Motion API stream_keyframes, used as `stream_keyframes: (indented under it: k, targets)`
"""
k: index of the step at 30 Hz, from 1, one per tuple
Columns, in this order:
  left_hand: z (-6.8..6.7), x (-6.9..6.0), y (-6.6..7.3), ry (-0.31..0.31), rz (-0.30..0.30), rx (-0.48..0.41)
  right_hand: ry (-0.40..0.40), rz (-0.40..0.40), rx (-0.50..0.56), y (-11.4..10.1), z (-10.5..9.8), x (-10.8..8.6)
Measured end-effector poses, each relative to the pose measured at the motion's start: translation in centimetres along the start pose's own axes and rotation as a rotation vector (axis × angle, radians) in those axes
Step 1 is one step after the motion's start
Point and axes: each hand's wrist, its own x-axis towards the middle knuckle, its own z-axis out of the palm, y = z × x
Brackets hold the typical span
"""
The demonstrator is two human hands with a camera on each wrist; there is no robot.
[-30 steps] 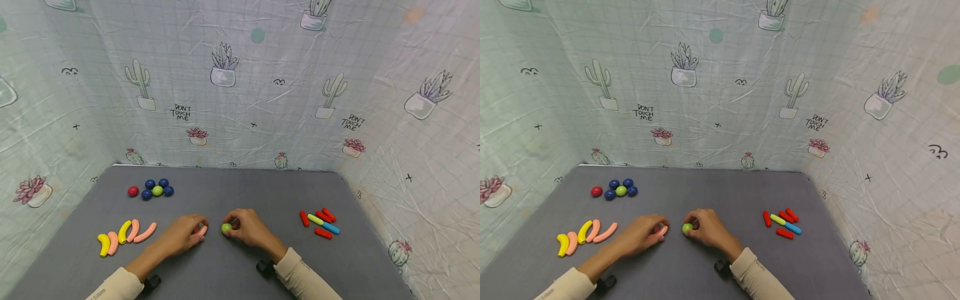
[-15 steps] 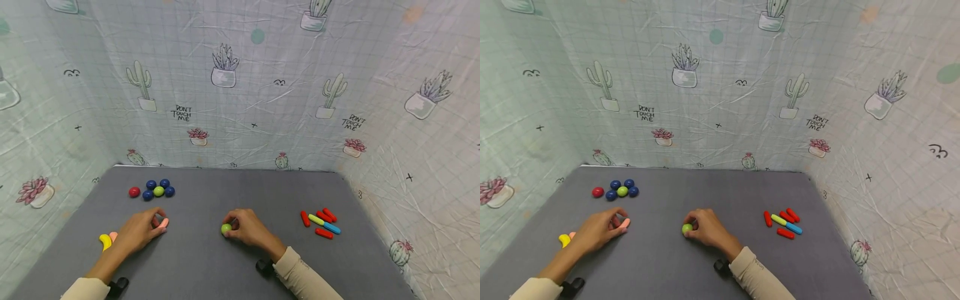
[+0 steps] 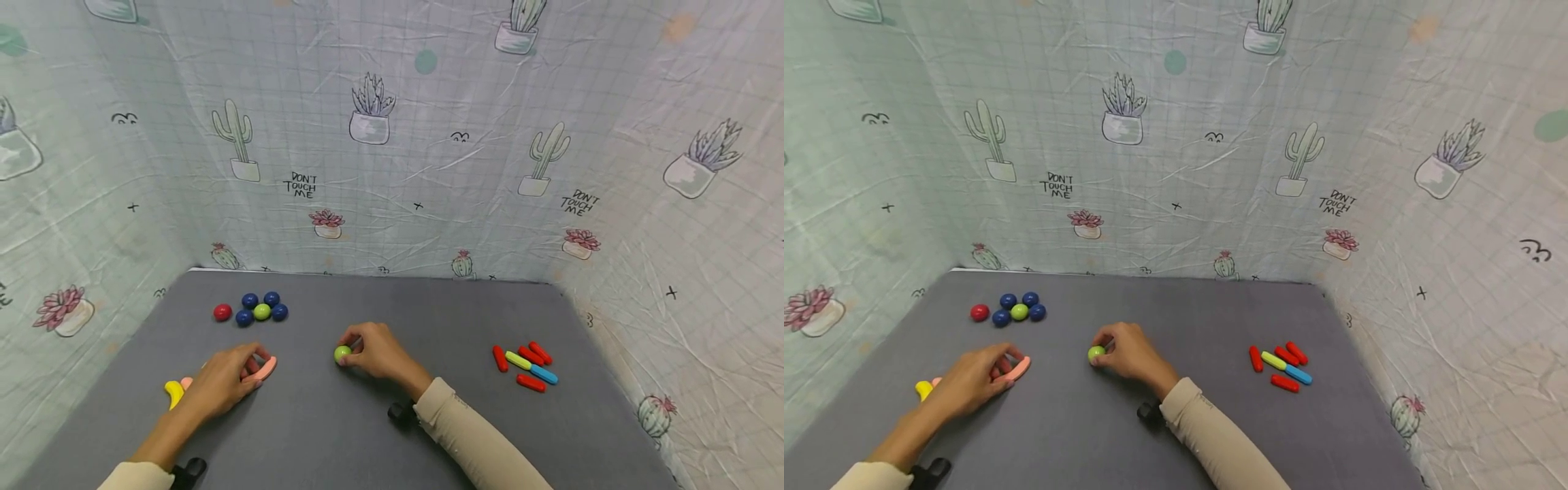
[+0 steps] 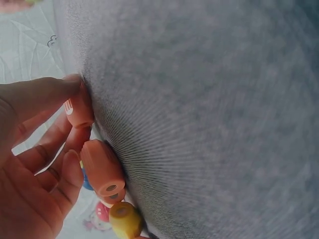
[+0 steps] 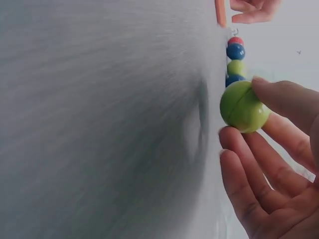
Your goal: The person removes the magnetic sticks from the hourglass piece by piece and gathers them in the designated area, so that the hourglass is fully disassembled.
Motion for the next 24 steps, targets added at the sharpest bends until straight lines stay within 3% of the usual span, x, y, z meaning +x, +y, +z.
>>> stream_keyframes:
  k: [5, 13, 20, 24]
  targets:
    - [0.3, -0.2, 0.2, -0.006, -0.014, 0.0, 0.012, 0.027, 0.02, -1.1, 1.5, 3.8]
    - [0.5, -0.4, 0.2, -0.015, -0.02, 0.003, 0.119, 0.182, 0.147, -2.2, 3.7, 9.5]
    - [1.3, -0.7, 0.9, -0.012, -0.006, -0.015, 0.174, 0.317, 0.259, -1.8, 4.9, 11.8]
    - [1.4, -0.8, 1.1, -0.008, -0.034, -0.006, 0.188, 0.333, 0.289, -1.8, 5.2, 12.5]
